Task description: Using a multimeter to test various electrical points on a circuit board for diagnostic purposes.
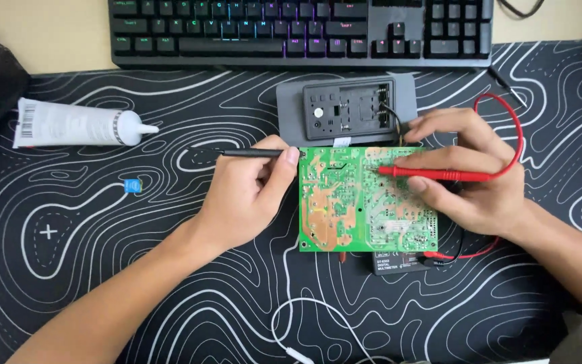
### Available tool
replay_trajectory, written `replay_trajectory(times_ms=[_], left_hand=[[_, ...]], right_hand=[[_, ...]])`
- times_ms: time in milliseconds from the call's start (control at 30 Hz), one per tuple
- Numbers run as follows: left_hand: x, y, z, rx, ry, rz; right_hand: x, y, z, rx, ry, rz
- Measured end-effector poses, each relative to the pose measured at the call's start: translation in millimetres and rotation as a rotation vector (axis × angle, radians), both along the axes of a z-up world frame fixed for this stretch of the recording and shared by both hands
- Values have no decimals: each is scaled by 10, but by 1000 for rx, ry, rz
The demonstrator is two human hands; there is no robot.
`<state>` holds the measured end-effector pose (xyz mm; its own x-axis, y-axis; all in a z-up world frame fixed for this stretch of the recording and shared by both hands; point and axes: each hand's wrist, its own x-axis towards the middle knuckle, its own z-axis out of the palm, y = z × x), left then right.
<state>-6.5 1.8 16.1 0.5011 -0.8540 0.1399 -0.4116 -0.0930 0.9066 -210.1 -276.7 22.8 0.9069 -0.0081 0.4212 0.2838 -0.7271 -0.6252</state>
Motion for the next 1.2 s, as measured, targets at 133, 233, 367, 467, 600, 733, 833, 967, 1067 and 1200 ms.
replay_trajectory(times_ms=[133, 233, 367, 467, 600, 733, 833, 967, 1067, 1200], left_hand=[[1, -1, -4, 13, 27, -2], [3, 1, -10, 19, -16, 10], [15, 9, -8, 73, 16, -4], [19, 10, -21, 74, 16, -7], [11, 7, -10, 3, -20, 5], [10, -4, -22, 23, 27, 8], [4, -9, -23, 41, 66, -2], [-13, 13, -22, 6, 32, 10], [30, -26, -7, -1, 28, -1], [16, -50, -37, -64, 58, -3]], right_hand=[[4, 37, 20, -3, -5, 7], [-9, 38, 16, 32, 59, -28], [-7, 33, 29, 64, 63, -47], [-8, 31, 10, 65, 54, -58], [6, 38, 16, 86, 30, -58], [15, 55, 0, 120, 35, -47], [-1, 65, -8, 114, 41, -49], [1, 79, -9, 112, 53, -29], [29, 4, -20, 94, 40, -12], [8, 6, -11, 97, 40, 0]])
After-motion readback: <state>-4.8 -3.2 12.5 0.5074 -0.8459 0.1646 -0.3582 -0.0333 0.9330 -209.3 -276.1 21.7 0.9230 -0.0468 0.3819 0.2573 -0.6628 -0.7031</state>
